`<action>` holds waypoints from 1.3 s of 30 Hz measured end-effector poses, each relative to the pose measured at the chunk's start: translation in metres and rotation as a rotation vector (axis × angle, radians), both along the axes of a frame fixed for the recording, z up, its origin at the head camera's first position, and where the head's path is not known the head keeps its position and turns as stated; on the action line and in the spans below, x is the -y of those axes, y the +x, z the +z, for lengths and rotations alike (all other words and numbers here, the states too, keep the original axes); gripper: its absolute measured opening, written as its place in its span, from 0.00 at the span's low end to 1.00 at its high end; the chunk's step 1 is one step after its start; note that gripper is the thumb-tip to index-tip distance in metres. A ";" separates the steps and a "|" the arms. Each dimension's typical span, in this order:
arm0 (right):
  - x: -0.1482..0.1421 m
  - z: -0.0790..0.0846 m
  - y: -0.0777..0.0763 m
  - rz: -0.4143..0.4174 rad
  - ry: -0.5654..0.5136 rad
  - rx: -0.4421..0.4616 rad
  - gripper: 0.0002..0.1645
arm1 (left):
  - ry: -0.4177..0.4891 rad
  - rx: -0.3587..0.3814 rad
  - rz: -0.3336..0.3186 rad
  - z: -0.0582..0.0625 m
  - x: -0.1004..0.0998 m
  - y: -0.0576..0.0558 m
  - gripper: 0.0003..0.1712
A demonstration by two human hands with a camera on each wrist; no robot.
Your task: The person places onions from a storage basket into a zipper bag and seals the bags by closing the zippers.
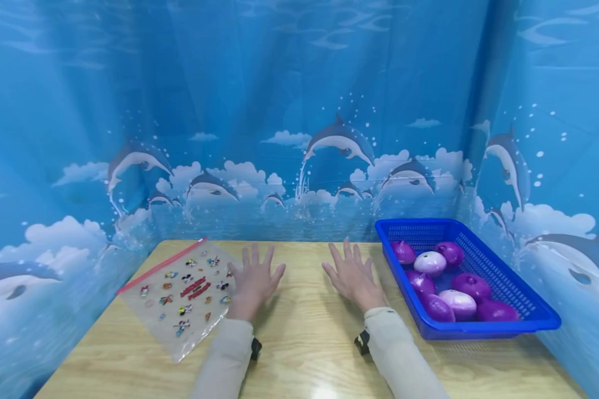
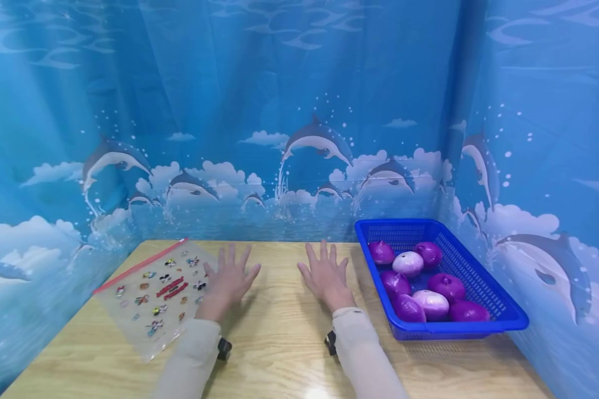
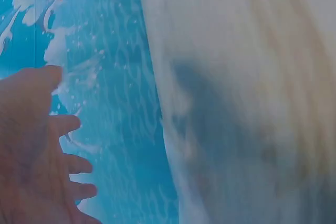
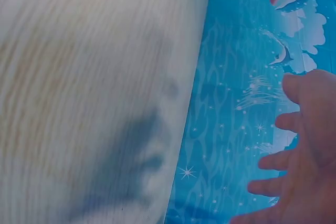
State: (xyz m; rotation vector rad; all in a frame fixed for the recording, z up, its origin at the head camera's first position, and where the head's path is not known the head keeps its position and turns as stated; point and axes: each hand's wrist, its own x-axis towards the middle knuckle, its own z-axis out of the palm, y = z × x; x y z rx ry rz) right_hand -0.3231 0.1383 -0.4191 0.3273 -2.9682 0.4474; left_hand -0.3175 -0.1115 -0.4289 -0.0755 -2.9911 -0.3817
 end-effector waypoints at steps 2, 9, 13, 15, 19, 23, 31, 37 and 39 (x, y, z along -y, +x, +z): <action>0.000 0.001 -0.001 0.016 -0.023 -0.014 0.39 | 0.022 0.021 -0.003 0.003 0.008 -0.001 0.41; -0.001 0.005 -0.003 0.060 -0.064 -0.048 0.37 | 0.166 0.154 -0.003 0.019 0.046 -0.004 0.38; -0.003 0.006 -0.002 0.075 -0.073 -0.050 0.37 | 0.184 0.194 0.011 0.020 0.070 -0.007 0.39; -0.005 0.007 -0.002 0.078 -0.073 -0.056 0.37 | 0.201 0.197 0.017 0.019 0.081 -0.007 0.39; -0.008 0.007 -0.002 0.079 -0.068 -0.066 0.37 | 0.231 0.217 0.050 0.017 0.099 -0.006 0.40; -0.009 0.008 -0.003 0.081 -0.064 -0.065 0.36 | 0.203 0.251 0.098 0.014 0.108 -0.009 0.41; -0.011 0.010 -0.003 0.071 -0.061 -0.044 0.37 | 0.233 0.363 0.202 0.017 0.114 -0.002 0.51; -0.013 0.008 -0.003 0.065 -0.058 -0.053 0.37 | 0.220 0.421 0.201 0.022 0.114 -0.001 0.43; -0.013 0.008 -0.003 0.063 -0.058 -0.060 0.37 | 0.203 0.419 0.205 0.022 0.113 -0.003 0.42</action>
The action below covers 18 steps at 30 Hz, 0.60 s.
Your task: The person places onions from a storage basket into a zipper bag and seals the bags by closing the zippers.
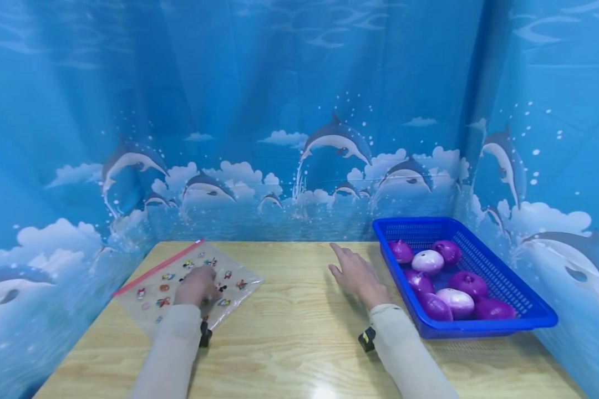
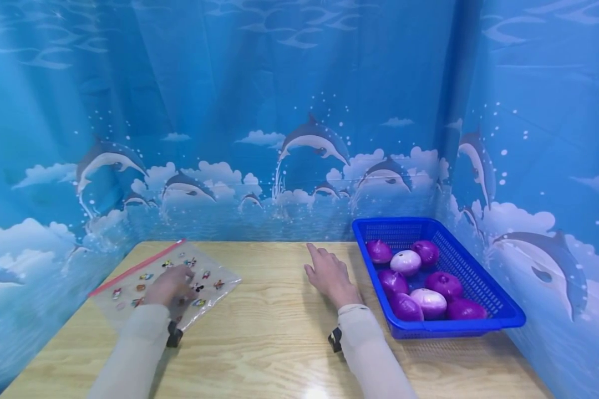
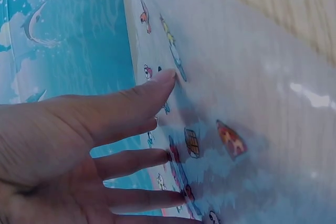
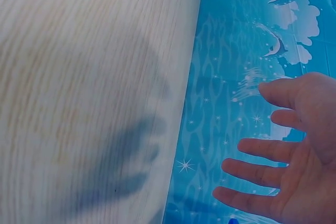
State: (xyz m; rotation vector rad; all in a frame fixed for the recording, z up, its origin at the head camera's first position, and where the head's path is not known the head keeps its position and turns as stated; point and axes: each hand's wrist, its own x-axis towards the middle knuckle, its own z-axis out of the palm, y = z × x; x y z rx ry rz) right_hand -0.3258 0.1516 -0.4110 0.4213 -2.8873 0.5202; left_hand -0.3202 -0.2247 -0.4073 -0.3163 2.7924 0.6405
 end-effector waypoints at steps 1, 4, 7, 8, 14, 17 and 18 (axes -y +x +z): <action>0.000 0.000 0.000 0.001 -0.002 -0.004 0.37 | -0.003 0.002 0.002 -0.001 0.000 -0.001 0.41; 0.000 -0.001 0.000 0.004 -0.009 -0.014 0.37 | -0.019 -0.004 0.008 -0.002 -0.001 -0.002 0.40; 0.000 -0.001 0.000 0.005 -0.008 -0.019 0.38 | -0.007 -0.024 0.012 -0.004 0.000 -0.001 0.38; 0.000 -0.002 0.000 0.006 -0.008 -0.021 0.38 | -0.002 -0.036 0.011 -0.005 0.001 -0.001 0.38; -0.001 -0.002 0.001 0.005 -0.022 -0.013 0.38 | 0.009 -0.116 -0.042 -0.013 0.008 0.002 0.40; 0.000 -0.002 0.000 0.003 -0.026 -0.001 0.38 | 0.016 -0.146 -0.065 -0.015 0.013 0.001 0.42; 0.000 -0.002 0.000 0.003 -0.027 0.004 0.38 | 0.031 -0.152 -0.068 -0.016 0.014 0.001 0.44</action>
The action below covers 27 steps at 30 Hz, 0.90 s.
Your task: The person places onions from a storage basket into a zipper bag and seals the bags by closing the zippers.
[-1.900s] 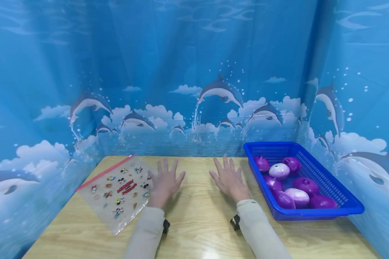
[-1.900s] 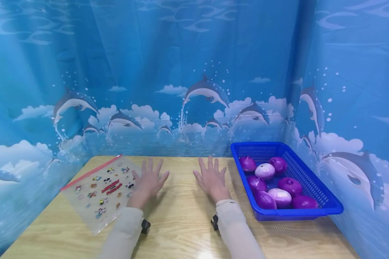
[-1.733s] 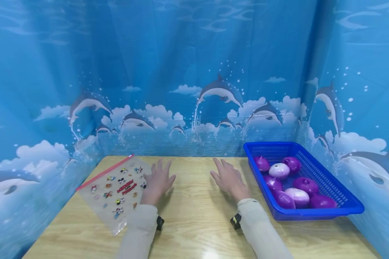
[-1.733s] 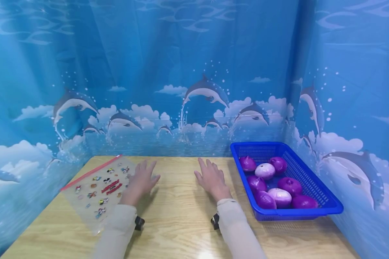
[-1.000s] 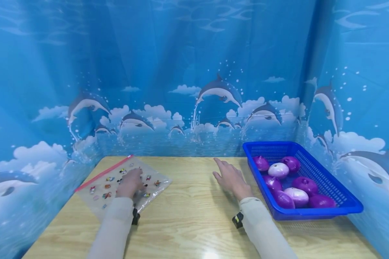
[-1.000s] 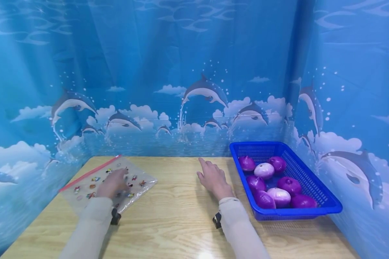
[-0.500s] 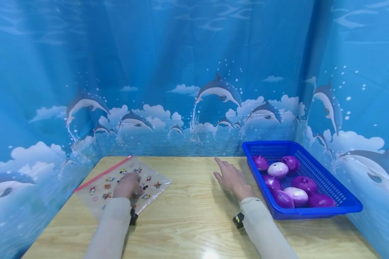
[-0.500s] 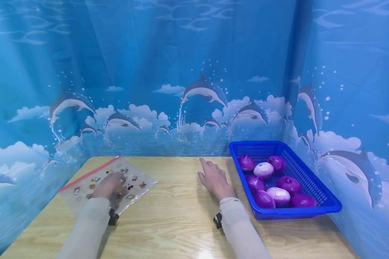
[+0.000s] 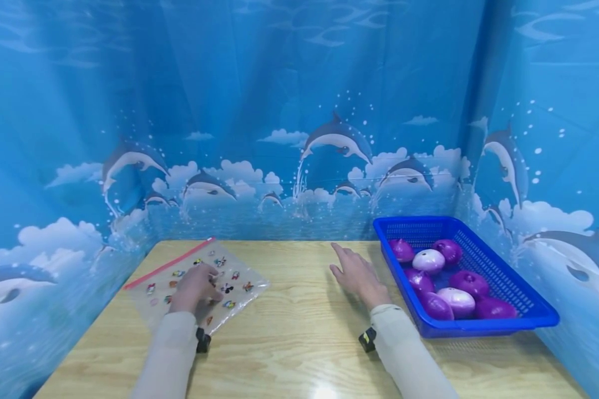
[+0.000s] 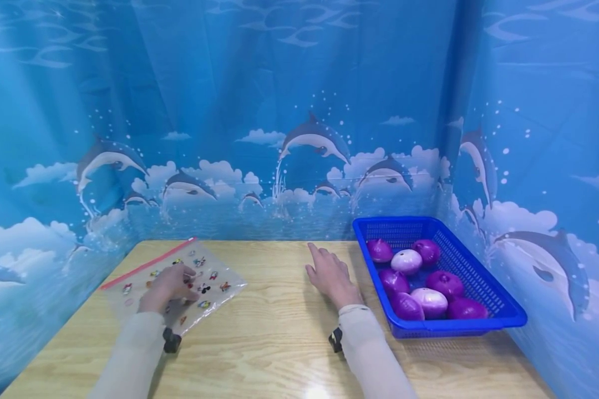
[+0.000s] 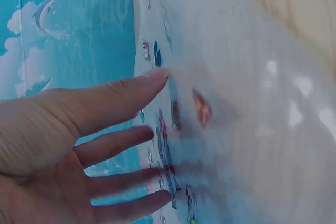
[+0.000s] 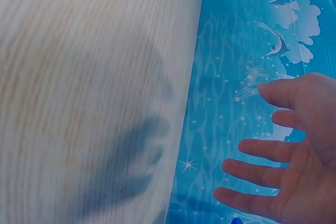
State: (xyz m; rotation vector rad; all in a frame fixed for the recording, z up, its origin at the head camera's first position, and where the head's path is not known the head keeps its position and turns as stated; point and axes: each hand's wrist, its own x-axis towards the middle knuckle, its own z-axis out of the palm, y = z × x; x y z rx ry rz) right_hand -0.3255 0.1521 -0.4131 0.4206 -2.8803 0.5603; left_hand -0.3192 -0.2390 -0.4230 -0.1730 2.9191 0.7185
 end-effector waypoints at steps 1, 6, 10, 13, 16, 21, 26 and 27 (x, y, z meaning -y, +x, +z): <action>0.000 0.000 0.000 0.000 0.001 0.003 0.38 | 0.019 0.000 0.000 -0.001 0.002 0.000 0.44; -0.001 -0.001 -0.001 0.002 0.004 0.012 0.39 | 0.092 0.028 -0.031 -0.003 0.014 0.004 0.48; -0.002 -0.002 -0.003 0.000 0.010 -0.001 0.39 | 0.110 0.041 -0.082 -0.005 0.021 0.004 0.49; -0.002 -0.002 -0.002 0.000 0.013 0.000 0.39 | 0.107 0.037 -0.094 -0.006 0.022 0.005 0.50; -0.002 -0.001 -0.002 0.005 0.010 0.001 0.39 | 0.109 0.034 -0.085 -0.007 0.019 0.005 0.51; -0.002 -0.003 -0.003 0.006 0.004 0.008 0.39 | 0.133 -0.010 -0.091 -0.007 0.012 0.007 0.52; -0.004 -0.005 -0.005 0.005 0.004 0.000 0.39 | 0.155 -0.023 -0.078 -0.010 0.008 0.003 0.45; -0.004 -0.005 -0.005 0.005 0.003 -0.004 0.39 | 0.157 -0.021 -0.073 -0.012 0.008 0.002 0.44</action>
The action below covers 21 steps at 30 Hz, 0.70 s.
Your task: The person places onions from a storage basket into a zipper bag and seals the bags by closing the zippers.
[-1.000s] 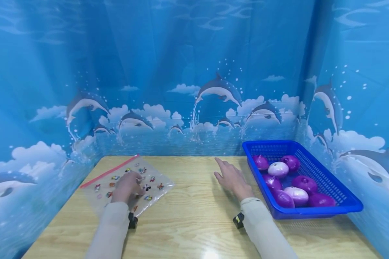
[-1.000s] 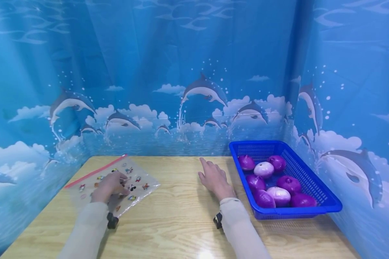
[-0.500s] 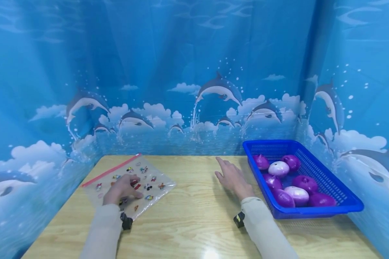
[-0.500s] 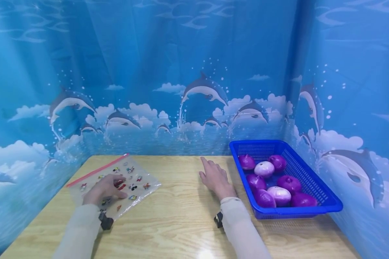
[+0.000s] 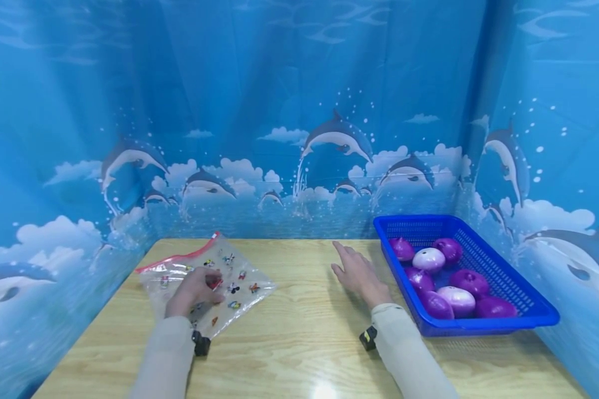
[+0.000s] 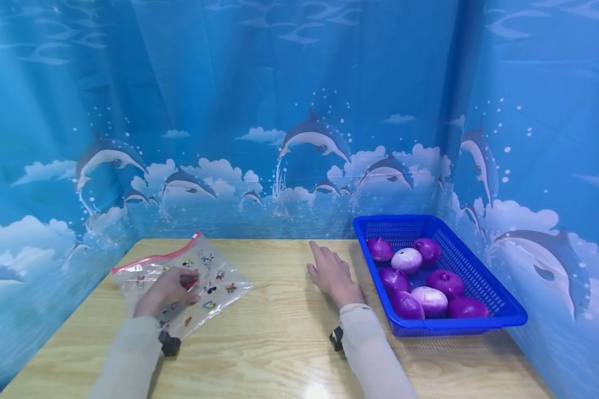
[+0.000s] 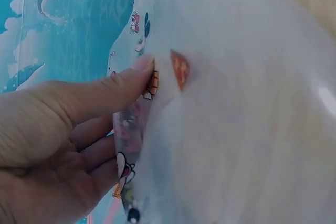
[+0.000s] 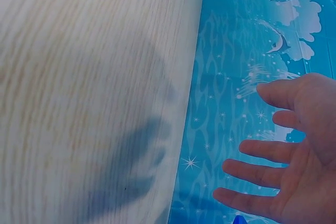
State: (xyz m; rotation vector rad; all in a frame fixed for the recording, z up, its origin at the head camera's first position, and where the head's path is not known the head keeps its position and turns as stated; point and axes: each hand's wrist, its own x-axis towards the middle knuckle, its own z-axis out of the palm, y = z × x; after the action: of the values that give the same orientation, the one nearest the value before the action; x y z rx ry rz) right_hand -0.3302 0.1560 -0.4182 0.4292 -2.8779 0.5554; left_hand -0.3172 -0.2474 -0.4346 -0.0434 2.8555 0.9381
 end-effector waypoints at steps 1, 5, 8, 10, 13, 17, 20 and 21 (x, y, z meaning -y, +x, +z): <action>0.000 0.000 0.000 -0.002 0.001 0.002 0.39 | 0.006 0.001 0.006 -0.001 0.000 -0.001 0.42; 0.000 0.001 0.001 -0.002 0.004 -0.002 0.39 | 0.015 -0.021 0.011 -0.005 -0.002 -0.003 0.35; 0.000 0.002 0.001 -0.001 0.002 -0.005 0.39 | 0.016 -0.050 0.002 -0.007 -0.004 -0.002 0.30; 0.000 0.002 0.001 0.000 0.000 -0.011 0.39 | 0.021 -0.068 0.003 -0.007 -0.004 -0.001 0.26; 0.000 0.003 0.001 -0.001 -0.001 -0.010 0.39 | 0.037 -0.088 0.024 -0.007 -0.006 0.000 0.19; 0.000 0.003 0.002 -0.002 0.002 -0.008 0.39 | 0.051 -0.101 0.058 -0.007 -0.008 0.000 0.13; 0.000 0.004 0.002 -0.005 0.002 -0.010 0.39 | 0.061 -0.084 0.087 -0.007 -0.008 0.000 0.12; -0.001 0.004 0.002 -0.007 0.002 -0.010 0.39 | 0.063 -0.078 0.094 -0.006 -0.009 0.000 0.12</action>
State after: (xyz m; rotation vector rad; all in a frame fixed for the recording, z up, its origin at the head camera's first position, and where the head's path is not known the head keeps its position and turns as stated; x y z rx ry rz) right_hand -0.3283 0.1565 -0.4140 0.4206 -2.8691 0.5476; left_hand -0.3176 -0.2387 -0.4408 -0.1381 2.9153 1.0698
